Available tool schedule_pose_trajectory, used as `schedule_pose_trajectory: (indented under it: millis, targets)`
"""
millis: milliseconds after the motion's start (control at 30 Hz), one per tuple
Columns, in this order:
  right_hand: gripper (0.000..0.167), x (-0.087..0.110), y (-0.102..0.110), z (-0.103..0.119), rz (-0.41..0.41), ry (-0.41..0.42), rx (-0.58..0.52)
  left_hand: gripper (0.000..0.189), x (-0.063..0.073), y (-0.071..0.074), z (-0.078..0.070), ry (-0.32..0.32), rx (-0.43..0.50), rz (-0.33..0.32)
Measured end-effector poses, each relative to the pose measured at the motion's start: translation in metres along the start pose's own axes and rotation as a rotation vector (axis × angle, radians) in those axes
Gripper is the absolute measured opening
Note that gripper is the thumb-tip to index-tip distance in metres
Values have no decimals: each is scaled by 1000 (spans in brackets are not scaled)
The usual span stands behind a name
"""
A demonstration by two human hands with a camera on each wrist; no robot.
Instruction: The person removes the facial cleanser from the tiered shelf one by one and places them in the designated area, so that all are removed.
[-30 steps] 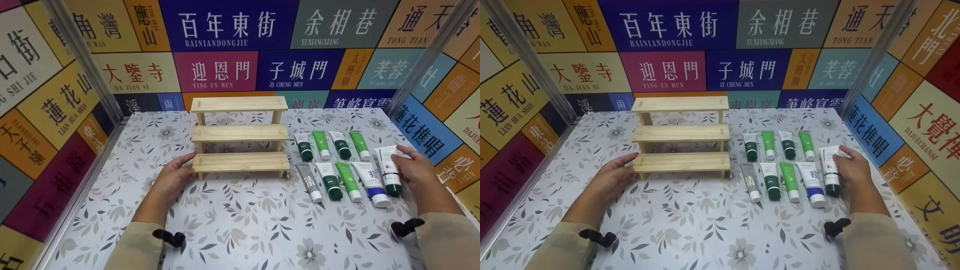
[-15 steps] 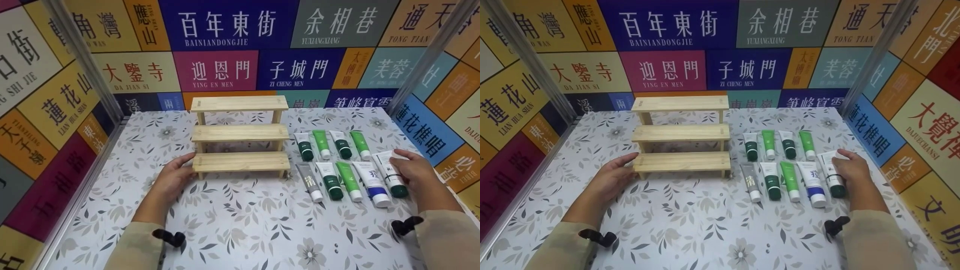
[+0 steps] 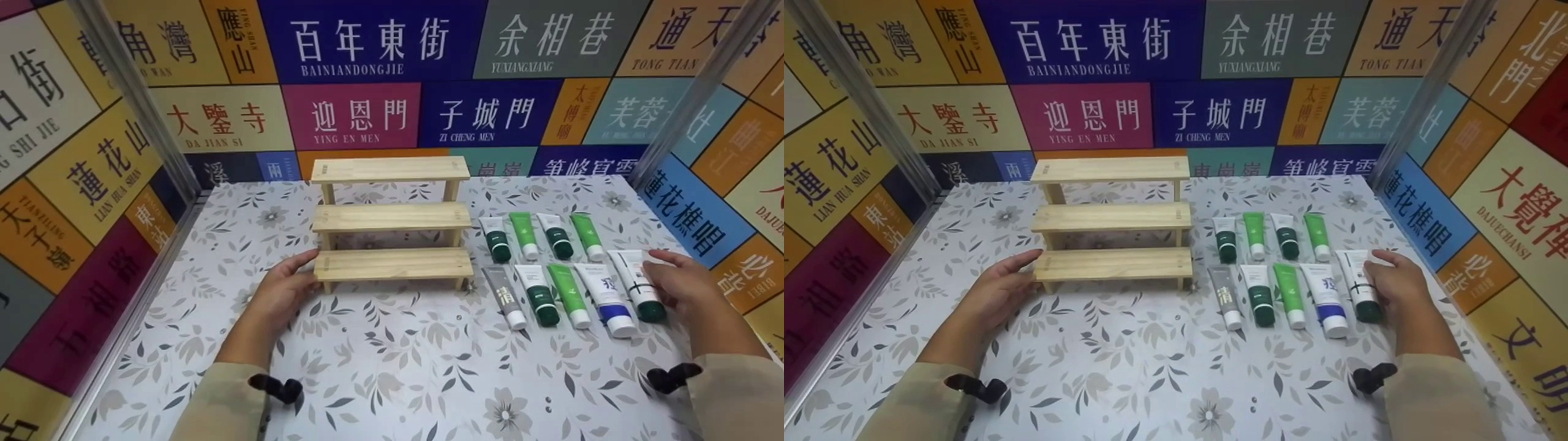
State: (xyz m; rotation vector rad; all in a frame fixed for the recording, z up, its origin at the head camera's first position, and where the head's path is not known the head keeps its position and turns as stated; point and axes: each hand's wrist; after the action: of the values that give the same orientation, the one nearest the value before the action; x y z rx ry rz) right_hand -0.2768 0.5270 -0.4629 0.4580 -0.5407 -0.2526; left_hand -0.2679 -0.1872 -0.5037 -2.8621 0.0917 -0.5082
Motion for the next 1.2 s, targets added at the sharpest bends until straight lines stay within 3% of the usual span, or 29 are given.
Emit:
schedule_pose_trajectory:
  millis: [267,467,633,833,1100,1200]
  targets:
    - [72,12,7,8,-48,97,-46,60,-1,0,0,1,-5,-2]
    - [66,31,-6,26,-106,240,-119,60,0,-1,-2,8,-8,-18]
    - [61,44,-26,43,-77,355,-222,59,0,-1,-1,1,-3,-16]
    - [45,58,-56,63,-52,438,-359,59,-2,-1,0,-16,-5,0]
    - [37,81,-100,88,-83,546,-402,60,-1,0,-1,-1,-15,0]
    - [33,89,-117,95,-56,613,-459,60,0,0,-2,13,-18,-5]
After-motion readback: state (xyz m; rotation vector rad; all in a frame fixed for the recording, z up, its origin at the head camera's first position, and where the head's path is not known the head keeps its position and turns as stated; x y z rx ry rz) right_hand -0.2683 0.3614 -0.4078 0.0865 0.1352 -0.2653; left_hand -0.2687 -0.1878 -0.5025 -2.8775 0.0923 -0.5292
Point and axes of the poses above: each hand's wrist, its own x-axis away from the middle knuckle, its own y-axis out of the back of the hand, z = x × y, and after that the axes turned 7 degrees about y, right-handed
